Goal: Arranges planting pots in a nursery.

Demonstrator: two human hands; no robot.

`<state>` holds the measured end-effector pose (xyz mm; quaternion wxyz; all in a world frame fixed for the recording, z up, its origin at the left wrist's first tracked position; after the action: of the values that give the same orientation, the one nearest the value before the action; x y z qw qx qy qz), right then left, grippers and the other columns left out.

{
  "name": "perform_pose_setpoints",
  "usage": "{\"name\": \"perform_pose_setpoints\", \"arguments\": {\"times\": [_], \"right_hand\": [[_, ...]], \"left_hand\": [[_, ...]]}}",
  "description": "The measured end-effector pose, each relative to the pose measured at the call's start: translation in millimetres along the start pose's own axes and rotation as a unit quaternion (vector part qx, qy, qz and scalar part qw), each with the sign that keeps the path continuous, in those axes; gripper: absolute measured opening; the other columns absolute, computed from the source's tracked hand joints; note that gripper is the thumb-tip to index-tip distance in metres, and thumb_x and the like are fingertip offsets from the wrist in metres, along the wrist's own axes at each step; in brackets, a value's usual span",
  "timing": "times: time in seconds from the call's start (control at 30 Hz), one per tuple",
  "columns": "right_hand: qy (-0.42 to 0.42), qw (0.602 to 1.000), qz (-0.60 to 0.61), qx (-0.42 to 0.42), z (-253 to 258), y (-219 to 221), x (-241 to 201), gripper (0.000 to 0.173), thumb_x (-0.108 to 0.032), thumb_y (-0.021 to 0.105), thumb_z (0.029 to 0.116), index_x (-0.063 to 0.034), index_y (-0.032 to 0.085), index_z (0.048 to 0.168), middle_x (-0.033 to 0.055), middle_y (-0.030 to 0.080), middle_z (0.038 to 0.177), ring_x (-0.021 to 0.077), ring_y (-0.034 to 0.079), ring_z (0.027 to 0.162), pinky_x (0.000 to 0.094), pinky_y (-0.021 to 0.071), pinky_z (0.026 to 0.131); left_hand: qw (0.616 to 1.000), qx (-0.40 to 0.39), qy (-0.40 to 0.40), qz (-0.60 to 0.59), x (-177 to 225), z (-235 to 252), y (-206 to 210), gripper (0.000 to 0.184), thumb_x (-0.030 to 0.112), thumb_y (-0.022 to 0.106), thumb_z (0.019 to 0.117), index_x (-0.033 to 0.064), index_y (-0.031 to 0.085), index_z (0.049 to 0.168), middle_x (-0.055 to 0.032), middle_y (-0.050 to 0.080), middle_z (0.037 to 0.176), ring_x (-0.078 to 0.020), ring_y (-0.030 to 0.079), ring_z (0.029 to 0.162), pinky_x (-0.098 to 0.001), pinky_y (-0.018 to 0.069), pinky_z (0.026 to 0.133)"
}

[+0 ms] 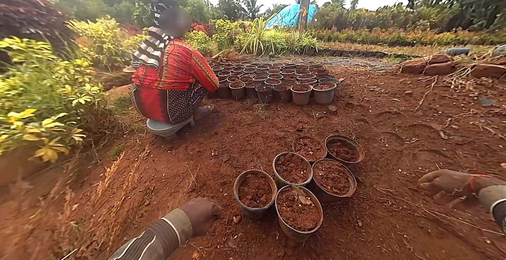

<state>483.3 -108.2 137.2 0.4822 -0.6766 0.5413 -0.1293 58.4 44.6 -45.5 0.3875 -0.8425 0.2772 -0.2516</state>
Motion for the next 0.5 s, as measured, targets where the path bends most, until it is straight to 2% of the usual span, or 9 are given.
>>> {"name": "perform_pose_setpoints", "arguments": {"times": [0.13,0.27,0.5], "right_hand": [[-0.006,1.0,-0.017,-0.003,0.9,-0.8,-0.7,0.038,-0.004,0.039,0.1088,0.0054,0.042,0.146,0.027,0.048,0.145,0.0267,0.057,0.12,0.0361,0.0455,0.1],[-0.002,0.998,-0.067,0.004,2.7,-1.8,-1.3,0.04,-0.005,0.04,0.1083,0.0008,0.043,0.148,0.0228,0.048,0.148,0.0222,0.056,0.121,0.0336,0.0434,0.1],[-0.009,0.999,-0.035,-0.002,2.8,-1.4,-2.1,0.037,-0.002,0.04,0.1081,0.0047,0.043,0.145,0.0251,0.051,0.141,0.0226,0.058,0.116,0.0326,0.046,0.097]], "left_hand": [[1.0,0.002,0.003,-0.006,1.3,-0.6,-0.5,0.033,0.013,0.044,0.1059,0.0058,0.068,0.127,-0.0183,0.067,0.13,-0.0381,0.063,0.123,-0.06,0.0465,0.105],[1.0,0.003,0.004,-0.005,0.2,0.5,0.4,0.033,0.014,0.044,0.1059,0.0062,0.068,0.127,-0.0176,0.067,0.13,-0.0373,0.063,0.123,-0.0597,0.0466,0.105],[1.0,0.001,0.005,-0.001,-0.2,1.1,1.3,0.032,0.014,0.044,0.106,0.006,0.068,0.127,-0.0181,0.067,0.129,-0.0375,0.063,0.123,-0.0591,0.0464,0.105]]}}
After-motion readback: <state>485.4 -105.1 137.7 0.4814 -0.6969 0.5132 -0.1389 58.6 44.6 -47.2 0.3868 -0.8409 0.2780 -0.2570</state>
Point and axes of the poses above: each hand's wrist, its own z-axis towards the middle knuckle, its own y-axis out of the palm, x = y × z, the point moved 8 cm from there along z, towards the middle knuckle
